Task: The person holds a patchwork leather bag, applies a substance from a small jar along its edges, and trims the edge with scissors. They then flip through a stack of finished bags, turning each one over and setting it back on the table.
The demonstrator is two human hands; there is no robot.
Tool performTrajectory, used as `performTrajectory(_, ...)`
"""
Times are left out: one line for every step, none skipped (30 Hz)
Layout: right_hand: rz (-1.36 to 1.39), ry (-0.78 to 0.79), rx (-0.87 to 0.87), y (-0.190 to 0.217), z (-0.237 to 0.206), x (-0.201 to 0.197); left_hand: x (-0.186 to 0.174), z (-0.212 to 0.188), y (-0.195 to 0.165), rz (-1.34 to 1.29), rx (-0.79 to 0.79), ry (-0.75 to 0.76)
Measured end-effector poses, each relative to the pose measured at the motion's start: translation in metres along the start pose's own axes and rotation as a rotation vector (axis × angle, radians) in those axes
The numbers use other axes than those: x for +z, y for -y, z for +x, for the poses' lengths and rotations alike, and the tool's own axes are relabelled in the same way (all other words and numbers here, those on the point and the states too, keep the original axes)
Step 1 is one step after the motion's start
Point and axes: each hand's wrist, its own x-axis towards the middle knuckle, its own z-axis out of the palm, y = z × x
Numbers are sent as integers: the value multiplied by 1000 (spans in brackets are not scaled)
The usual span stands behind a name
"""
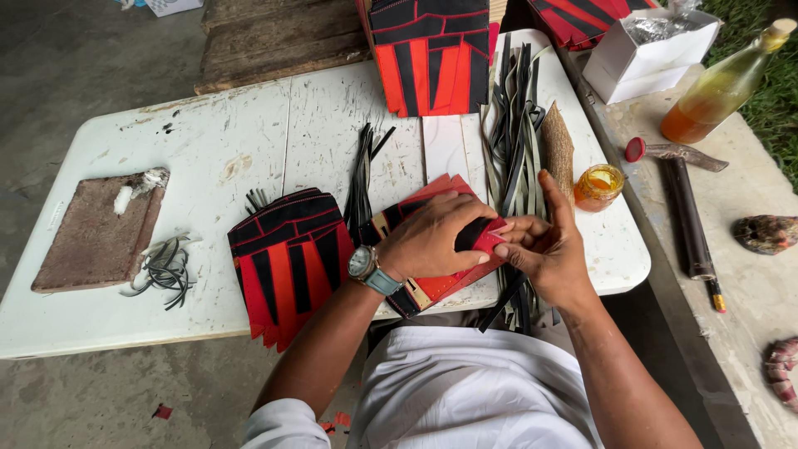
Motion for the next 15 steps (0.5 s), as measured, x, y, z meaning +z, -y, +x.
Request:
performTrajectory(-8,-5,-28,1,1,1,-4,0,0,-23,-22,26)
performTrajectory(-14,-14,-44,2,2,2,-7,1,1,-44,-43,50)
performTrajectory(-20,-21,-63,3,3,3,-9,2,3,-62,-63,71)
performTrajectory(-28,-27,-82,4,3,3,-9,3,4,-42,-35,67)
performTrajectory(-55,-33,-91,4,4,3,-8,4,5,-24,-10,62)
performTrajectory(-82,-38,-100,5,5,2,-7,5,7,-4,16,56)
performTrajectory(-110,-43,-111,4,6,2,-5,6,8,-6,30,25)
performTrajectory(-102,-42,-120,4,8,1,-4,6,9,-10,43,-5)
performTrajectory(-94,-43,-125,4,10,1,-3,6,8,-17,55,-35)
performTrajectory(-85,-44,-131,4,11,1,-2,6,8,-61,29,-65)
performTrajectory(-79,-49,-142,5,13,2,-1,6,7,-105,5,-94)
performTrajectory(-73,-53,-151,7,14,3,0,6,4,-150,-21,-123)
performTrajectory(-66,-57,-160,11,14,3,0,6,2,-181,-57,-137)
performTrajectory(-97,-51,-140,17,13,2,1,6,-1,-209,-91,-150)
performTrajectory(-128,-47,-121,24,12,0,2,6,-4,-238,-124,-163)
